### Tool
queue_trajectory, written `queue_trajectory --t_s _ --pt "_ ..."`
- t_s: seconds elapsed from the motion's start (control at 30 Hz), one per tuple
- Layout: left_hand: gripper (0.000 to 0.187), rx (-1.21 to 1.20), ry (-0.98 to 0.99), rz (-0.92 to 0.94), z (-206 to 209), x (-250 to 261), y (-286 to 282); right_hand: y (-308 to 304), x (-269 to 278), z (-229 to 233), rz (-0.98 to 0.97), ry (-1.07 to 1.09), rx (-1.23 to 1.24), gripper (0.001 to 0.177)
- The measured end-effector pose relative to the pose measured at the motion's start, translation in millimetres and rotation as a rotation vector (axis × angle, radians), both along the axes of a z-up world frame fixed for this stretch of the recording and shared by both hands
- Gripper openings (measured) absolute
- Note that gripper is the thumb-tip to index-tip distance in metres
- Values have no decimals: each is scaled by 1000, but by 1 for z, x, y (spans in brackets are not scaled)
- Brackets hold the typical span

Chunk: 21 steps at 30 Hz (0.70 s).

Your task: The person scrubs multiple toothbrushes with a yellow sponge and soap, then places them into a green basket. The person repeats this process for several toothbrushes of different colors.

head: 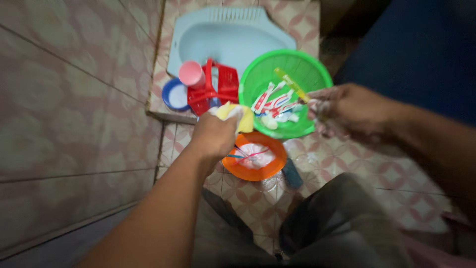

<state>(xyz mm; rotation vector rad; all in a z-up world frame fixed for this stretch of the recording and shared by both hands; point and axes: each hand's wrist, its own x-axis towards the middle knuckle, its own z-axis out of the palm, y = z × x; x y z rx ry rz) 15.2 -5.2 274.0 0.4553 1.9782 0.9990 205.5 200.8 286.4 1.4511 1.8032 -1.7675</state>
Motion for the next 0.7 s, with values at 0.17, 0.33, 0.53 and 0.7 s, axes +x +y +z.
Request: queue_trajectory --t_s 0.17,0.33,0.53,0.7 --pt "34 230 7 -28 99 28 37 -39 4 110 -183 181 -122 33" --pt "22 697 772 -289 168 65 64 -49 15 196 -261 288 -175 22" --pt "28 584 692 -146 240 66 88 -56 32 247 -217 389 -38 30" --pt "33 574 840 56 255 59 84 -50 42 264 -219 487 -45 34"
